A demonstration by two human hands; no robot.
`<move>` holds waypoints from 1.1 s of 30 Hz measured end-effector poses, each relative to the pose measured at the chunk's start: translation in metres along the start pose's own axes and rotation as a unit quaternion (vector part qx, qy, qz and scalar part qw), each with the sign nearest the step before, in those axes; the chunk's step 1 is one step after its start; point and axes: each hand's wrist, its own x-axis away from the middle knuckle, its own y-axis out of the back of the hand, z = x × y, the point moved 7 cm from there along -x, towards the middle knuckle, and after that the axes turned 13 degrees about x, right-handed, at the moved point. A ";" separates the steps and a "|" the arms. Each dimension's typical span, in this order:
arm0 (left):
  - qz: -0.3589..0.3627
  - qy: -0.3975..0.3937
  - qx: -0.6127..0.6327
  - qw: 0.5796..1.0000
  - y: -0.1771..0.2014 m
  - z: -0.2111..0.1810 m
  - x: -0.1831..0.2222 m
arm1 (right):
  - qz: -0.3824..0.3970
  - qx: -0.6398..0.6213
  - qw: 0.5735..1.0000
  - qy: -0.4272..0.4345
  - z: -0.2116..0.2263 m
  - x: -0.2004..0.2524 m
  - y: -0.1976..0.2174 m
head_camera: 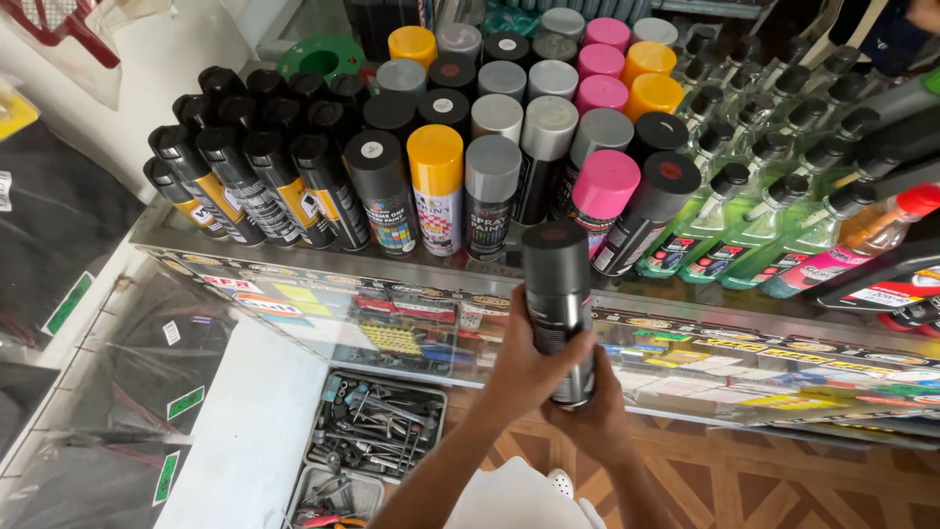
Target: Inspecting and organizing various spray paint cans on a shelf.
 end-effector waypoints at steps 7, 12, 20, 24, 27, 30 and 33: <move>0.190 0.090 0.027 0.977 0.019 -0.006 -0.021 | 0.172 -0.564 0.805 0.070 -0.013 -0.014 -0.031; 0.125 0.073 0.066 0.987 0.039 0.012 -0.024 | 0.224 -0.354 0.908 0.017 -0.045 -0.025 -0.038; 0.043 -0.111 -0.279 0.953 0.051 -0.044 -0.025 | 0.065 0.005 0.998 -0.017 0.087 -0.059 0.062; -0.042 -0.135 -0.362 0.922 0.048 -0.012 -0.029 | 0.066 0.228 0.963 0.125 0.195 -0.099 0.106; -0.104 -0.225 -0.358 0.900 0.032 -0.008 -0.043 | 0.132 0.405 0.882 0.201 0.235 -0.142 0.103; -0.182 -0.231 -0.373 0.880 0.029 0.006 -0.047 | 0.256 0.474 0.818 0.202 0.228 -0.177 0.094; -0.215 -0.221 -0.378 0.873 0.030 0.008 -0.053 | 0.305 0.556 0.755 0.167 0.239 -0.192 0.089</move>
